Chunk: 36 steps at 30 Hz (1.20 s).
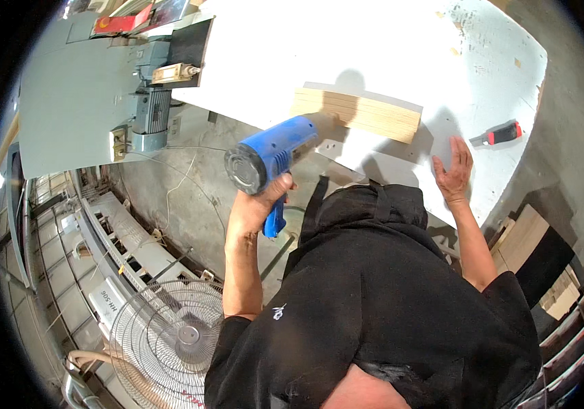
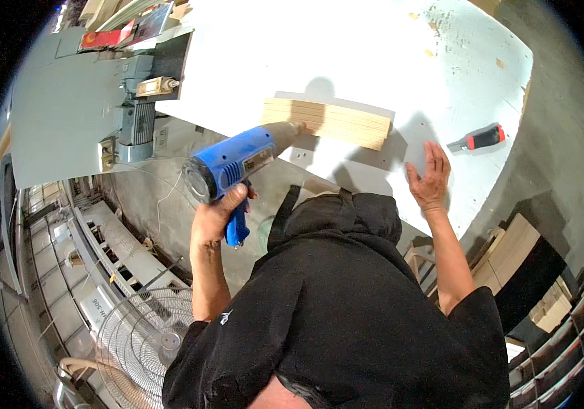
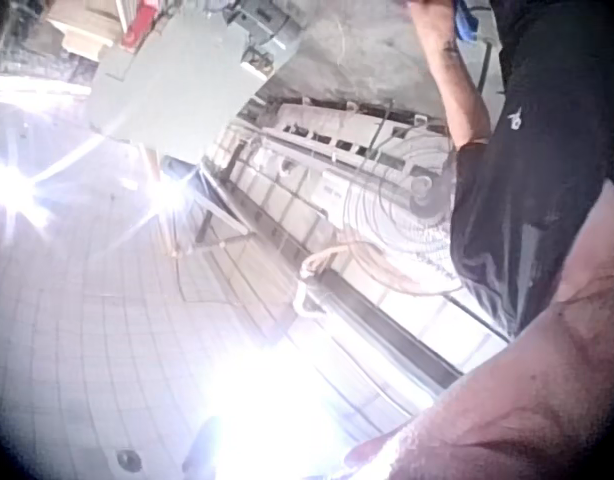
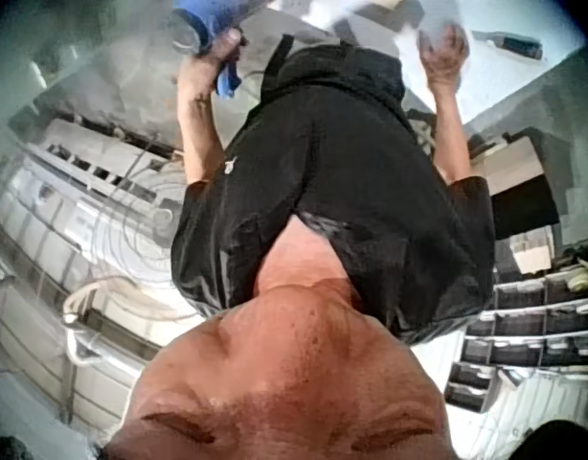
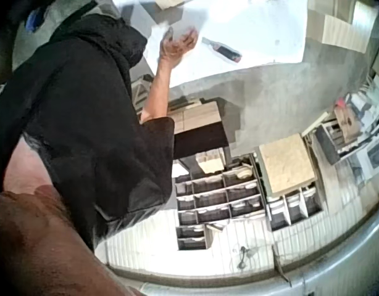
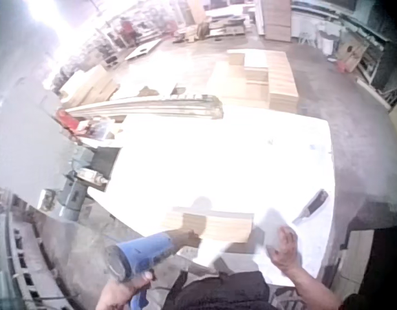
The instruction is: The person applies thin wooden strips to the edge of a wooden block using a heat gun and trims the excess with a utility knife.
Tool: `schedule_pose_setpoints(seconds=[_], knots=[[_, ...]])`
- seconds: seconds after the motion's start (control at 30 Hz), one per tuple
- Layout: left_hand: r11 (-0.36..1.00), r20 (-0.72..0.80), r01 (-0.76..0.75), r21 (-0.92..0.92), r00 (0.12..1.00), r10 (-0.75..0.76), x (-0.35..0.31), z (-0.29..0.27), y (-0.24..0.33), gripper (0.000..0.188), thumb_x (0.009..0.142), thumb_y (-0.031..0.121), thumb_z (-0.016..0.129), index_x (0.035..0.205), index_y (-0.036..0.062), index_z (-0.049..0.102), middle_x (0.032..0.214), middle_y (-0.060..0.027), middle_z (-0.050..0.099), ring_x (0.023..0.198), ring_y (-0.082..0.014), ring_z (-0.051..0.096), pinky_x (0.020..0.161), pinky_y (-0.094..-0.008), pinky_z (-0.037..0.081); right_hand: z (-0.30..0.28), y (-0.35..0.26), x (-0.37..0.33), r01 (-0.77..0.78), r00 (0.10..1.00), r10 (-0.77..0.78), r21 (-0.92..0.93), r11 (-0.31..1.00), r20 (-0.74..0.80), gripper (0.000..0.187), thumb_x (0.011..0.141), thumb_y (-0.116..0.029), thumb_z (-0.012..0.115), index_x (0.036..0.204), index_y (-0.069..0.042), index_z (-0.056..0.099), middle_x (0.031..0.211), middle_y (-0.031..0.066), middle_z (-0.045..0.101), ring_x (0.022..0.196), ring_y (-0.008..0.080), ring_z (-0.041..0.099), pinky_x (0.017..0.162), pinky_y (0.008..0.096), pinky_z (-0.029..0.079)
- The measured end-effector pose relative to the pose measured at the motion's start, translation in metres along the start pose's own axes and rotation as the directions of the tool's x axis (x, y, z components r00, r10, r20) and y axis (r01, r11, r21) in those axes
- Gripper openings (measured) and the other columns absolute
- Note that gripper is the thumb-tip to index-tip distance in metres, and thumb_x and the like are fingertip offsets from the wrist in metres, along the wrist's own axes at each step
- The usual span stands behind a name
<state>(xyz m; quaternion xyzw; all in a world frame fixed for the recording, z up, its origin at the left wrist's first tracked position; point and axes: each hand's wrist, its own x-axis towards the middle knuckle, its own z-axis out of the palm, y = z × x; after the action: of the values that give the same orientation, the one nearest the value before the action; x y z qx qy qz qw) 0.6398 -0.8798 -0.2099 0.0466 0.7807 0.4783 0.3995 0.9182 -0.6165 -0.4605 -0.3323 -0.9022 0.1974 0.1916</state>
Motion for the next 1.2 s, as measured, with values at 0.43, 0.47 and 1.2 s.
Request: schedule_pose_setpoints(seconds=[0.43, 0.47, 1.2], knots=[[0.977, 0.399, -0.1, 0.186, 0.917, 0.018, 0.007, 0.079, 0.017, 0.05, 0.082, 0.023, 0.077, 0.12, -0.0018, 0.055, 0.113, -0.0112, 0.064, 0.108, -0.0215, 0.058, 0.093, -0.0376, 0.048, -0.002, -0.002, 0.0, -0.021, 1.0, 0.021, 0.025, 0.999, -0.012, 0.066, 0.082, -0.032, 0.067, 0.136, -0.003, 0.045, 0.138, 0.0137, 0.044, 0.129, 0.0314, 0.039, 0.109, 0.0433, 0.03], [0.977, 0.409, -0.103, 0.185, 0.912, 0.019, 0.009, 0.082, 0.021, 0.05, 0.082, 0.023, 0.077, 0.12, -0.0018, 0.055, 0.113, -0.0112, 0.064, 0.108, -0.0215, 0.058, 0.093, -0.0376, 0.048, -0.002, -0.002, 0.001, -0.027, 1.0, 0.027, 0.016, 0.999, -0.016, 0.066, 0.082, -0.032, 0.067, 0.136, -0.003, 0.045, 0.138, 0.0137, 0.044, 0.129, 0.0314, 0.039, 0.109, 0.0433, 0.03], [0.993, 0.04, -0.094, 0.07, 0.995, 0.092, 0.028, 0.022, 0.011, 0.048, 0.079, 0.032, 0.079, 0.11, 0.0002, 0.06, 0.086, -0.0089, 0.065, 0.072, -0.0169, 0.06, 0.062, -0.0305, 0.049, -0.004, -0.003, 0.002, -0.014, 1.0, 0.014, 0.026, 1.0, 0.019, 0.066, 0.084, -0.031, 0.067, 0.139, -0.004, 0.043, 0.138, 0.0141, 0.045, 0.131, 0.0311, 0.038, 0.11, 0.043, 0.029]])
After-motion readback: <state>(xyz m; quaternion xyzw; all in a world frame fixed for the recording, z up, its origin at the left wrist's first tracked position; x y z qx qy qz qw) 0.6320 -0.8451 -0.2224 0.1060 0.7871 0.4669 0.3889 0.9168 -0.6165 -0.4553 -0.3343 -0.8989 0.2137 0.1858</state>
